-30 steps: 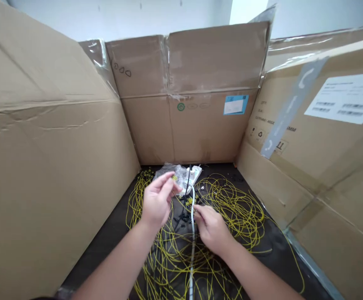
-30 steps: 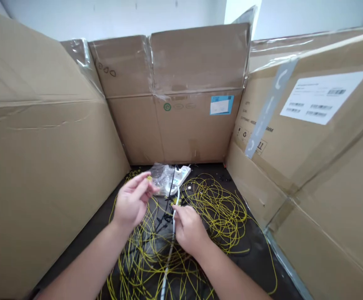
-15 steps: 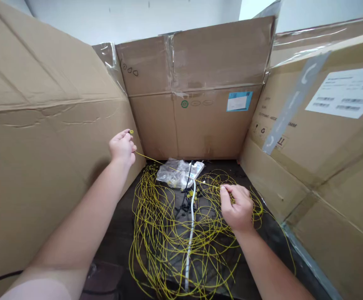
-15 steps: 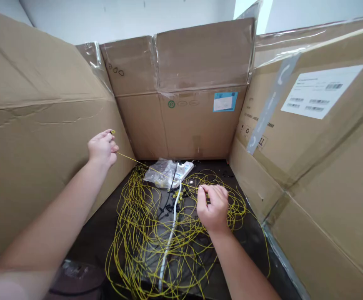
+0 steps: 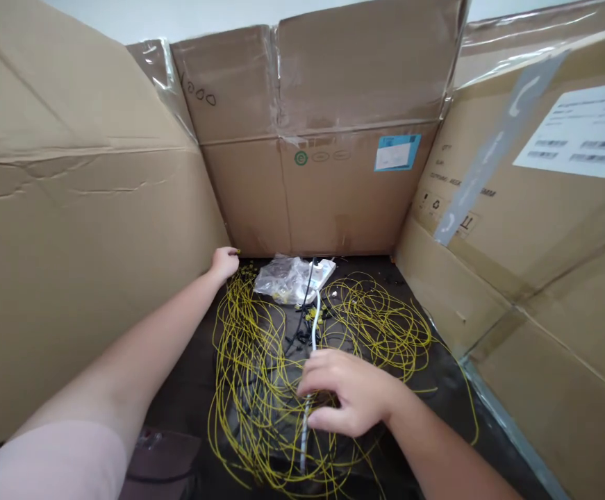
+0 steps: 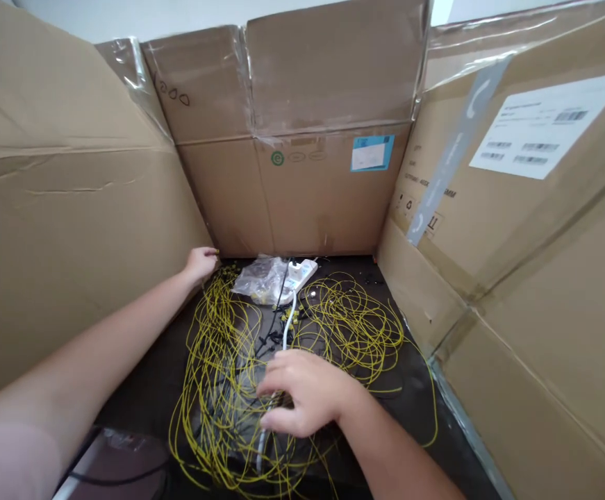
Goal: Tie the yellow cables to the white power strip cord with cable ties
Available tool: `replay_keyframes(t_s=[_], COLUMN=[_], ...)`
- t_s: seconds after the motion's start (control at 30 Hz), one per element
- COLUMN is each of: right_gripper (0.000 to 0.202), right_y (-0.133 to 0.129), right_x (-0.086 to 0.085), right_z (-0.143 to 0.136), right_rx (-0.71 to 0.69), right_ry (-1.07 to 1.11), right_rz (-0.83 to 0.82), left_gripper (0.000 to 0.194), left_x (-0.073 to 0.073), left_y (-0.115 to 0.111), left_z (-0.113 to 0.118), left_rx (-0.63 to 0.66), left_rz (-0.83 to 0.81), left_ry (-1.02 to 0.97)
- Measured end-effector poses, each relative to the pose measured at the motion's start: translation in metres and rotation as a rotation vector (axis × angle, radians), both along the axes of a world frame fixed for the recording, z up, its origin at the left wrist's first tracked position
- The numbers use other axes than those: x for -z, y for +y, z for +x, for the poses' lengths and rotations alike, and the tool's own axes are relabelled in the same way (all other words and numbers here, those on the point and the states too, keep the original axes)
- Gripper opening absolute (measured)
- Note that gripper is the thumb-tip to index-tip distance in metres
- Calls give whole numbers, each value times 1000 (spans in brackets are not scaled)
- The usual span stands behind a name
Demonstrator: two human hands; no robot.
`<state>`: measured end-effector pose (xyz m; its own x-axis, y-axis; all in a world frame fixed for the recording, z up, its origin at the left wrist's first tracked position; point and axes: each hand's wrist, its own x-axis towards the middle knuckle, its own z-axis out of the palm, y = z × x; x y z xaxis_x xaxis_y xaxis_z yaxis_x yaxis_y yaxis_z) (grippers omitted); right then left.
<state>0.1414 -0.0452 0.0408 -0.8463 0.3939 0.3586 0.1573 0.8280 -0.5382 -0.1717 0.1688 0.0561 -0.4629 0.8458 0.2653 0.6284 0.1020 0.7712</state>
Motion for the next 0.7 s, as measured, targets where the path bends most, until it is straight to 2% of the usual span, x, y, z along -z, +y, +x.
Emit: replay_keyframes(t_s=[0.1,0.2,0.33,0.43,0.53,0.6,0.7], right_gripper=[44,36,19,14,15,16,18], right_y=[3,10,19,26,32,36,40], right_x=[8,14,19,23,24,23,22], right_z=[-4,-2,-1,0,5,10,17], right_rx=[24,193,401,510,647,755,875], right_ry=[18,81,126,187,271,329,401], right_rz=[34,65,151,184,188,184,170], left_gripper=[31,32,28,26,34,38,33], left_x=[21,32,34,30,21,12,-7], left_y=[8,17,22,19,11,3,-19], left_z=[-2,-4,-3,-1,5,14,41], left_rx=[6,11,1,-18,-30,-33,7], left_rz=[-81,-151,-222,-231,-151,-61,68], left_ry=[130,225,308,339,345,330,289])
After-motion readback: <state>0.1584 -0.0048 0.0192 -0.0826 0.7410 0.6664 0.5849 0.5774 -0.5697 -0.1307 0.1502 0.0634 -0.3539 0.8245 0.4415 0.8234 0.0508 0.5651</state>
